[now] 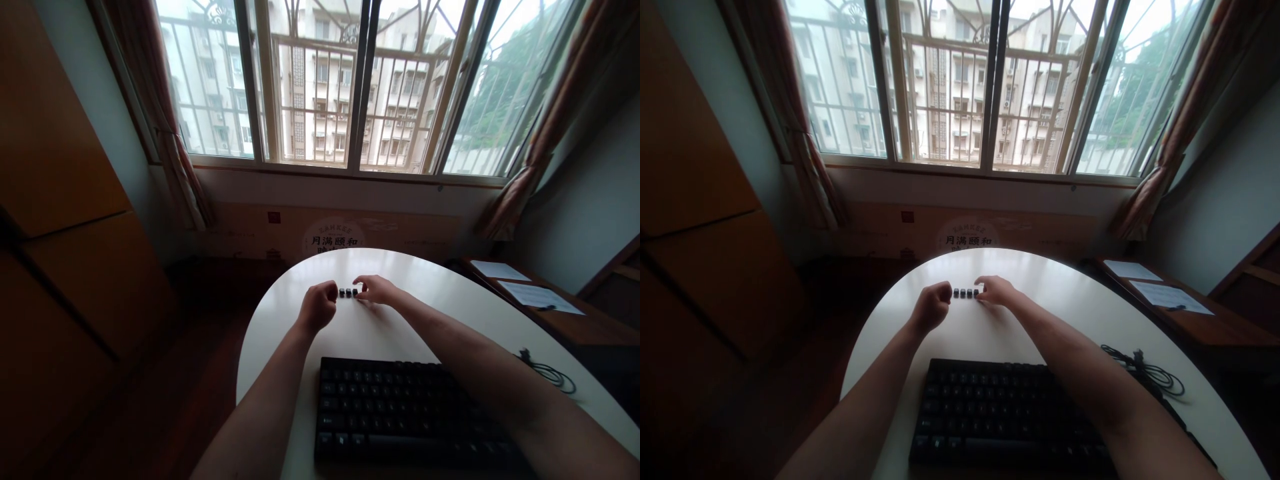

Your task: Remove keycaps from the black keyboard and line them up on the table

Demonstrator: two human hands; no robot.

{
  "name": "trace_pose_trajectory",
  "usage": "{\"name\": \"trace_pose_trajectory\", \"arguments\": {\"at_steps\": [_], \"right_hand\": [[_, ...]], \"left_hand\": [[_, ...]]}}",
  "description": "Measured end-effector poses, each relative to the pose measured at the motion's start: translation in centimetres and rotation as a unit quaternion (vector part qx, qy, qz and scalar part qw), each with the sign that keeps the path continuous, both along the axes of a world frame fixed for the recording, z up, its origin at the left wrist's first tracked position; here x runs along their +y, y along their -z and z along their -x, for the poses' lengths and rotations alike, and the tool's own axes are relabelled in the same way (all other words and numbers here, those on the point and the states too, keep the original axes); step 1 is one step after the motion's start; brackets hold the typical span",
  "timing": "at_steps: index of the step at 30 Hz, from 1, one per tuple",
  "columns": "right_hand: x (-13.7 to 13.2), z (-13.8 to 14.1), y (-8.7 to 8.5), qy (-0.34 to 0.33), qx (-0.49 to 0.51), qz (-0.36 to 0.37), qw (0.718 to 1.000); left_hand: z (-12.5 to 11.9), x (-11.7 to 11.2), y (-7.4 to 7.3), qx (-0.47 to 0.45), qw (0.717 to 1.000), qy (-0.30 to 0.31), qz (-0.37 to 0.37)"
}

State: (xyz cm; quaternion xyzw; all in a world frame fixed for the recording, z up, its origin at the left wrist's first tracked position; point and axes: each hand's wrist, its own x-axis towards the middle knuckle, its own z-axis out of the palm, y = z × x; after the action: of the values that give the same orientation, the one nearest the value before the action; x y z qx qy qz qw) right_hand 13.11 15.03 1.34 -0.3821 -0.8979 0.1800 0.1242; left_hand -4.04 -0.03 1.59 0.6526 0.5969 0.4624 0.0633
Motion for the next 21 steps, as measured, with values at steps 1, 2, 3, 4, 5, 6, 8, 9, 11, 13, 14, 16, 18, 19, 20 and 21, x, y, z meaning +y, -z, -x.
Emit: {"name": "trace_pose_trajectory", "arguments": {"at_steps": [1, 2, 3, 4, 5, 6, 8, 9, 11, 13, 14, 16, 18, 19, 20, 21], "right_hand": [[-0.3, -0.4, -0.2, -0.001, 0.021, -0.007, 1.0], [-0.7, -0.9, -0.6, -0.001, 0.046, -0.015, 0.999], [-1.2, -1.6, -0.9, 0.001, 0.073, -0.025, 0.997], [-1.9, -2.4, -1.3, 0.006, 0.1, -0.035, 0.994], [-2.6, -3.5, -1.6, 0.014, 0.132, -0.039, 0.99], [-3.4, -4.8, -2.0, 0.024, 0.159, -0.039, 0.986], [-5.3, -7.7, -2.6, 0.058, 0.285, 0.027, 0.956], [-6.2, -9.3, -2.9, 0.059, 0.36, 0.09, 0.927], [-8.1, -12.1, -3.3, 0.054, 0.447, 0.175, 0.876], [-9.6, -14.1, -3.6, 0.054, 0.469, 0.24, 0.848], [-10.2, -14.6, -3.7, 0.055, 0.469, 0.264, 0.841], [-11.3, -15.1, -3.8, 0.055, 0.459, 0.29, 0.838], [-12.3, -15.2, -4.0, 0.034, 0.423, 0.305, 0.853], [-12.8, -15.2, -4.1, 0.014, 0.395, 0.317, 0.862], [-13.3, -15.3, -4.1, -0.01, 0.366, 0.334, 0.868], [-13.8, -15.4, -4.0, -0.035, 0.344, 0.35, 0.871]], "left_hand": [[0.0, 0.0, 0.0, -0.001, 1.0, 0.001, -0.002], [0.1, 0.0, 0.0, -0.003, 1.0, 0.001, -0.004], [0.1, -0.1, 0.0, -0.006, 1.0, 0.001, -0.005], [0.1, -0.1, 0.0, -0.008, 1.0, 0.001, -0.007], [0.1, -0.1, 0.0, -0.011, 1.0, 0.001, -0.008], [0.1, -0.1, 0.0, -0.012, 1.0, 0.002, -0.009], [0.2, -0.1, 0.0, -0.013, 1.0, 0.004, -0.008], [0.1, 0.0, 0.0, -0.014, 1.0, 0.008, -0.003], [0.0, 0.2, 0.1, -0.013, 0.999, 0.024, 0.027], [-0.3, 0.4, 0.3, -0.011, 0.993, 0.064, 0.095], [-0.4, 0.4, 0.5, -0.01, 0.986, 0.091, 0.139], [-0.8, 0.5, 0.8, -0.008, 0.965, 0.14, 0.222], [-1.1, 0.3, 1.0, -0.007, 0.948, 0.162, 0.275], [-1.3, 0.2, 1.1, -0.007, 0.943, 0.162, 0.29], [-1.4, 0.1, 1.0, -0.007, 0.94, 0.158, 0.303], [-1.5, 0.0, 1.0, -0.01, 0.937, 0.153, 0.314]]}}
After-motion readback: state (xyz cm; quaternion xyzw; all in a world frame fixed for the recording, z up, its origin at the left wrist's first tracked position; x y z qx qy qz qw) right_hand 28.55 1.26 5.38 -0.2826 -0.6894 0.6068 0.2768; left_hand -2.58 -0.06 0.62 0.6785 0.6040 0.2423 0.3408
